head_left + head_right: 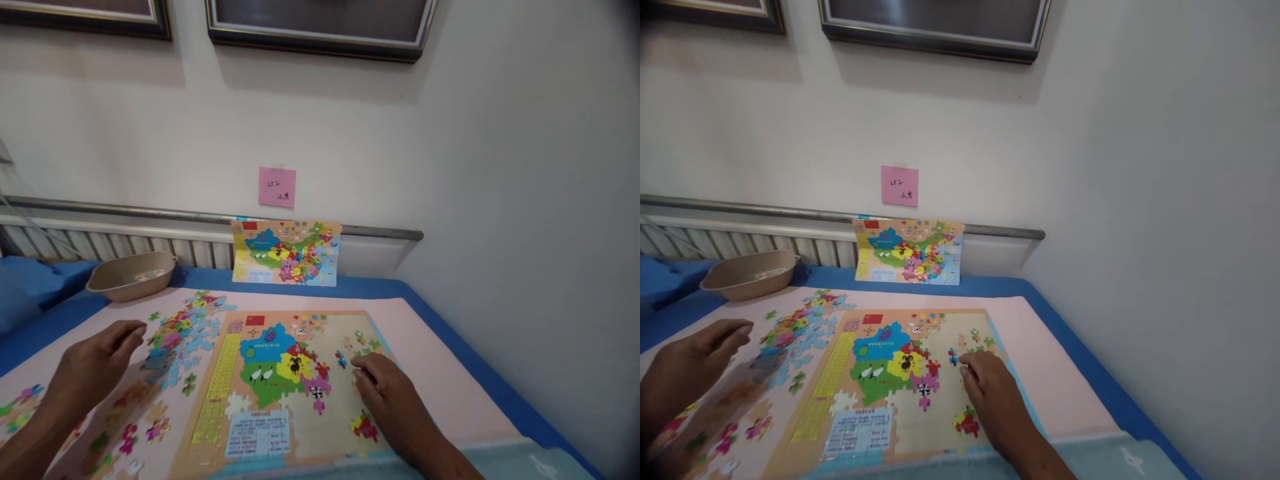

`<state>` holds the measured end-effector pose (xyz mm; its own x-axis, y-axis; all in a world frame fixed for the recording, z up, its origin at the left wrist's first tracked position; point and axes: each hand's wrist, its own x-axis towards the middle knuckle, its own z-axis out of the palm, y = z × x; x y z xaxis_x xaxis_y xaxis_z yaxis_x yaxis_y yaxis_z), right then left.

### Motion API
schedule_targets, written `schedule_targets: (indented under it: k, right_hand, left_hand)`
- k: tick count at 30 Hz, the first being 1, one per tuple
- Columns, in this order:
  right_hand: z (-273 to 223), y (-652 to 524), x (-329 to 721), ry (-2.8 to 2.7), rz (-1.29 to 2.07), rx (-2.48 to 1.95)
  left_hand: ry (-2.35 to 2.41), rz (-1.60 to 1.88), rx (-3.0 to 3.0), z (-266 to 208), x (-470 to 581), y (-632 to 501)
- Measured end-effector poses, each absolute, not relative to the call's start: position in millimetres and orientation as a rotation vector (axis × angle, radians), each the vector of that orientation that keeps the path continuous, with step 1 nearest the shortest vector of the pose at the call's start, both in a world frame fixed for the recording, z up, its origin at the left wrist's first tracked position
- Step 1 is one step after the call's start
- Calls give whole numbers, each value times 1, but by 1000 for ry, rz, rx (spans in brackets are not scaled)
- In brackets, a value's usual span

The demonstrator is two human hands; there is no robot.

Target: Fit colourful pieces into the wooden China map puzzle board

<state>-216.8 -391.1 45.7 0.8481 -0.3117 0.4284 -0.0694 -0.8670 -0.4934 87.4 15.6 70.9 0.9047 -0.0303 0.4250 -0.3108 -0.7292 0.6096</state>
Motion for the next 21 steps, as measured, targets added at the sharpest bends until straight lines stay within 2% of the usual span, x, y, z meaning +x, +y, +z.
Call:
schedule_targets:
  k: [8, 15, 21]
  right_hand:
    - [47, -391, -217, 268, -667, -2582]
    - [40, -395, -218, 270, -673, -2609]
    - [40, -395, -217, 287, -626, -2633]
  left_hand:
    - [-658, 796, 2512, 37, 105, 31]
    - [-761, 807, 2529, 14, 107, 47]
    - [-814, 773, 2542, 20, 103, 44]
